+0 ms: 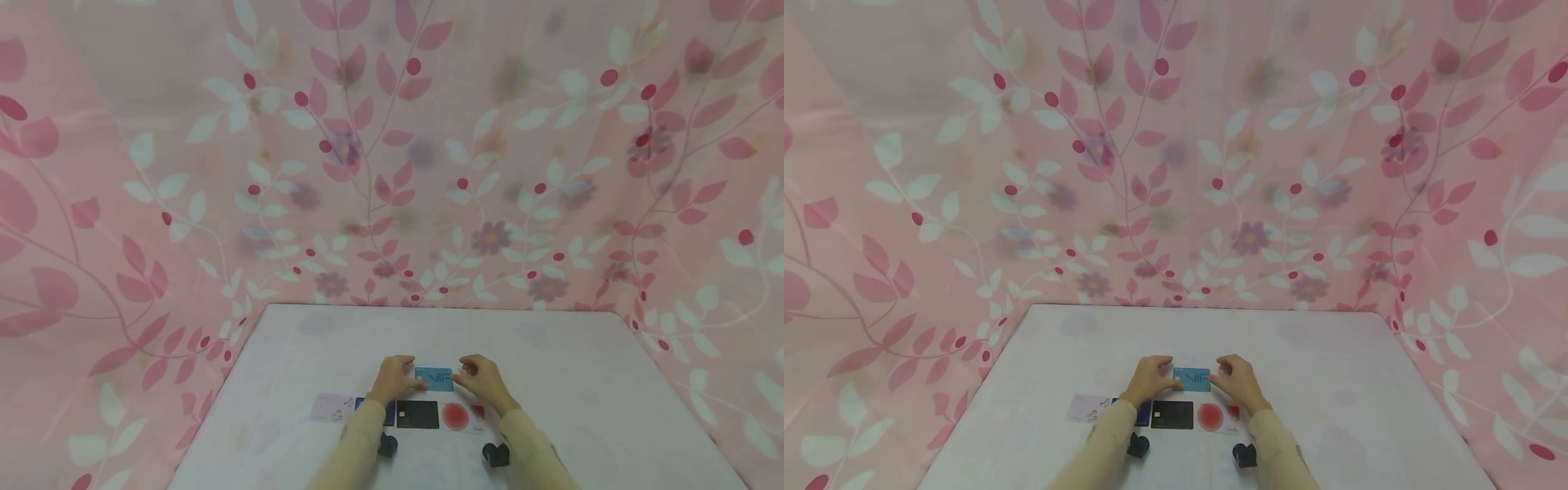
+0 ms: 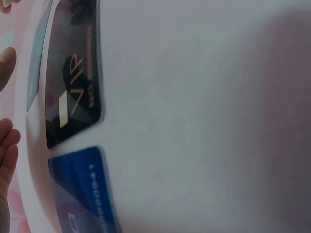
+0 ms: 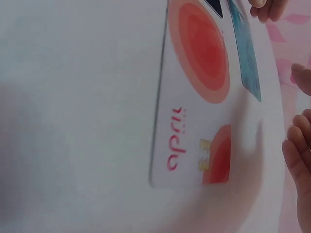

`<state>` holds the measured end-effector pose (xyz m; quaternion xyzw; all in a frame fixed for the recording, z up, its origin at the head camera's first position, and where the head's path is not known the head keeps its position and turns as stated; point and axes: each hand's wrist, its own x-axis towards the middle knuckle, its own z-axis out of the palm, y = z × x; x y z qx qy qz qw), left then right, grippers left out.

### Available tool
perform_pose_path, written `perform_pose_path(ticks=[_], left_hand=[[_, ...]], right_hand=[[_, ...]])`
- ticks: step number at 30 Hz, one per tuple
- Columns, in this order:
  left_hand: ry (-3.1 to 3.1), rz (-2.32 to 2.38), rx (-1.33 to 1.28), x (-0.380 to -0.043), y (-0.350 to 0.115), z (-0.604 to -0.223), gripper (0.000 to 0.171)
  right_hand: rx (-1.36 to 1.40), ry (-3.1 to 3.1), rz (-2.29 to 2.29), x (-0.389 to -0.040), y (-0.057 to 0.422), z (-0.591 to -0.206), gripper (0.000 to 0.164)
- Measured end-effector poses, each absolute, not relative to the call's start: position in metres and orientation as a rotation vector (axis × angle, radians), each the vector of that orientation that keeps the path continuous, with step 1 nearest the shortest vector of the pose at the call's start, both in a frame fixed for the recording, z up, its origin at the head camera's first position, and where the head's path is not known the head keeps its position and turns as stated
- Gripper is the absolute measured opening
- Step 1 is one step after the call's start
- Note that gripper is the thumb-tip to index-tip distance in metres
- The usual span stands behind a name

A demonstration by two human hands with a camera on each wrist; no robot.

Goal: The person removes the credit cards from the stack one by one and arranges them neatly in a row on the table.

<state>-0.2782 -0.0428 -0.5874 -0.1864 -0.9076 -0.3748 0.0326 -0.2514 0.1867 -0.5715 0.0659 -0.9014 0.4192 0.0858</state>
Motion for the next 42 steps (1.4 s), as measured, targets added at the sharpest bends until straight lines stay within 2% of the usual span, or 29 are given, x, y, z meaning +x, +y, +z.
perform_pose_path(ticks=[7,13,17,30,42], left_hand=[[-2.892,-1.114,-0.591,-0.289,-0.045,-0.585,0.068],[-2.965,-1.088,-0.668,-0.292,-0.039,-0.580,0.075],[-3.009,-0.946,-0.743,-0.293,-0.035,-0.578,0.078],[-3.001,-0.982,-0.725,-0.286,-0.034,-0.576,0.049],[-2.985,-0.971,-0.714,-0.289,-0.033,-0.581,0.052]], right_hand=[[0.343,-2.777,1.174,-0.270,0.182,-0.578,0.050],[0.317,-2.904,1.162,-0.276,0.181,-0.580,0.061],[0.286,-2.980,1.144,-0.278,0.181,-0.580,0.061],[0.241,-3.042,1.167,-0.277,0.178,-0.577,0.047],[0.184,-3.008,1.335,-0.275,0.174,-0.575,0.049]])
